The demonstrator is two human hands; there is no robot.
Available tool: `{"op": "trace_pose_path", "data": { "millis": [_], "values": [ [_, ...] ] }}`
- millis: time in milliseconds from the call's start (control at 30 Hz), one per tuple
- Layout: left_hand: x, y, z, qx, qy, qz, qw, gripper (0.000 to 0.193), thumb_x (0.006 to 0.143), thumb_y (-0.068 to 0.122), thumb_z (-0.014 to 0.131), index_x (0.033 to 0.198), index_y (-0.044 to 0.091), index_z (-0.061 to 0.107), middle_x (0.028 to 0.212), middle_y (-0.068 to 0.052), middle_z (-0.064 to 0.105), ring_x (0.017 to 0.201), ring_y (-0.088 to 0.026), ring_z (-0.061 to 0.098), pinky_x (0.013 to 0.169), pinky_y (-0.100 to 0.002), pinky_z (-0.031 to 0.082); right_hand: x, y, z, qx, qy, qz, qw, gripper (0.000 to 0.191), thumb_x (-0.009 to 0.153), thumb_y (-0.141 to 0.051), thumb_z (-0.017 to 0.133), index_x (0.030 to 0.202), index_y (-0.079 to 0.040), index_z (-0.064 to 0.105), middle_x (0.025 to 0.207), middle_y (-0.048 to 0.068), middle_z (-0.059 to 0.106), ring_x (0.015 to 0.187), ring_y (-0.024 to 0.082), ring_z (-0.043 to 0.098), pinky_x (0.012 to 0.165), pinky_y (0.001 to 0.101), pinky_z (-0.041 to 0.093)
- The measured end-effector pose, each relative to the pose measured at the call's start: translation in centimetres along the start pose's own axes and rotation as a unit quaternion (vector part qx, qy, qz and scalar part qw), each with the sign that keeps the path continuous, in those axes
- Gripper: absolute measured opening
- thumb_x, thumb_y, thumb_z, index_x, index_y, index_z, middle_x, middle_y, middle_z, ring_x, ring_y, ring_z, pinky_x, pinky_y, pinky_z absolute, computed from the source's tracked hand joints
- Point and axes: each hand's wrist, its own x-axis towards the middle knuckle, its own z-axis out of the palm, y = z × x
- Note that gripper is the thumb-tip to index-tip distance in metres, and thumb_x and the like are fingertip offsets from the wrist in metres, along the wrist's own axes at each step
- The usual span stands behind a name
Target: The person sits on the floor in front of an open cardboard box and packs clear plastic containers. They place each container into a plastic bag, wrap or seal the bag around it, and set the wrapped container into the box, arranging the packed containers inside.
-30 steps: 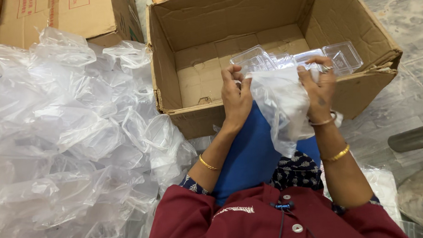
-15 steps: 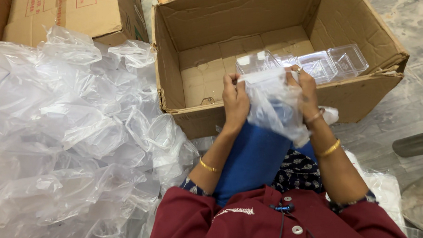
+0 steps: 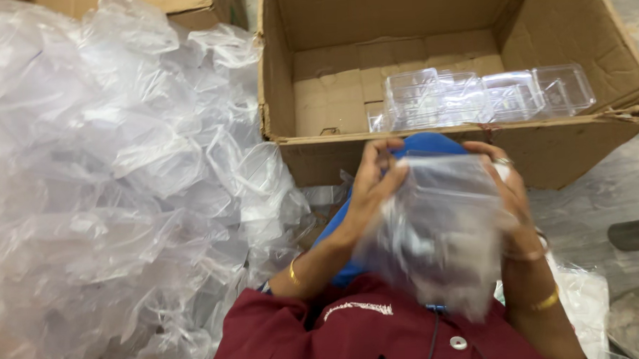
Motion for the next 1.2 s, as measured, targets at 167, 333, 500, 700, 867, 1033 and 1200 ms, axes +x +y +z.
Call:
{"op": "trace_pose_path", "data": {
  "millis": [167, 333, 500, 700, 867, 1033, 1200],
  "values": [
    [2.3, -1.2, -2.1, 0.027, -0.043, -0.02, 0.999, 0.044, 0.101, 0.014, 0.061, 0.142, 0.004, 0.049, 0.116, -0.006, 0.063, 0.101, -0.014, 0.063, 0.083, -0.029, 0.056, 0.7, 1.6, -0.2, -0.15, 0.027, -0.115, 0.982, 0.022, 0.111, -0.018, 0.05, 0.109, -0.003, 0.065, 0.097, -0.002, 0.065, 0.086, 0.004, 0.058, 0.076, 0.0208, 0.048],
    [-0.7, -0.8, -0.7, 0.292, -0.345, -0.027, 0.892, 0.03, 0.102, 0.025, 0.066, 0.128, 0.011, 0.07, 0.112, -0.009, 0.077, 0.103, -0.019, 0.073, 0.095, -0.036, 0.057, -0.1, 1.6, -0.3, -0.187, 0.076, -0.144, 0.969, 0.024, 0.116, -0.016, 0.054, 0.098, -0.003, 0.062, 0.081, -0.006, 0.053, 0.072, 0.003, 0.042, 0.062, 0.0218, 0.034],
    [-0.7, 0.3, -1.3, 0.326, -0.241, 0.059, 0.912, 0.033, 0.096, 0.011, 0.053, 0.118, 0.015, 0.078, 0.113, -0.005, 0.079, 0.101, -0.019, 0.078, 0.098, -0.033, 0.059, -0.6, -0.1, 0.4, -0.17, 0.052, -0.228, 0.957, 0.012, 0.105, -0.006, 0.062, 0.114, -0.001, 0.055, 0.097, 0.002, 0.056, 0.087, 0.008, 0.052, 0.08, 0.0222, 0.043],
    [3.5, 8.0, -13.7, 0.419, 0.111, 0.248, 0.867, 0.035, 0.097, -0.001, 0.047, 0.114, 0.008, 0.076, 0.101, -0.006, 0.078, 0.078, -0.015, 0.071, 0.071, -0.03, 0.059, -1.9, -1.2, -3.0, 0.07, 0.055, -0.156, 0.984, 0.038, 0.084, 0.01, 0.057, 0.12, -0.002, 0.055, 0.105, 0.008, 0.06, 0.094, 0.014, 0.06, 0.094, 0.0263, 0.052],
    [6.4, 13.0, -22.7, 0.341, 0.371, 0.257, 0.825, 0.024, 0.106, 0.014, 0.051, 0.111, 0.001, 0.07, 0.1, -0.009, 0.074, 0.062, -0.017, 0.071, 0.052, -0.03, 0.057, -1.9, 1.2, -6.2, 0.076, 0.035, -0.178, 0.98, 0.018, 0.101, 0.012, 0.064, 0.117, 0.004, 0.059, 0.11, 0.013, 0.064, 0.094, 0.015, 0.059, 0.093, 0.0234, 0.049],
    [9.0, 9.6, -31.8, 0.474, 0.471, 0.087, 0.738, 0.028, 0.106, 0.024, 0.05, 0.112, 0.004, 0.069, 0.073, -0.017, 0.071, 0.063, -0.026, 0.073, 0.07, -0.04, 0.054, -1.7, 2.1, -6.7, 0.098, 0.036, -0.213, 0.971, 0.011, 0.112, 0.008, 0.07, 0.106, 0.003, 0.062, 0.1, 0.01, 0.063, 0.087, 0.015, 0.058, 0.083, 0.0231, 0.048],
    [9.3, 6.9, -33.2, 0.547, 0.504, 0.154, 0.65, 0.029, 0.096, 0.021, 0.068, 0.119, 0.003, 0.065, 0.116, -0.018, 0.064, 0.104, -0.034, 0.064, 0.085, -0.044, 0.05, -2.1, 1.2, -6.4, 0.101, 0.11, -0.219, 0.964, 0.016, 0.105, 0.002, 0.076, 0.107, -0.005, 0.062, 0.101, 0.008, 0.067, 0.091, 0.013, 0.064, 0.085, 0.0238, 0.055]
  ]
}}
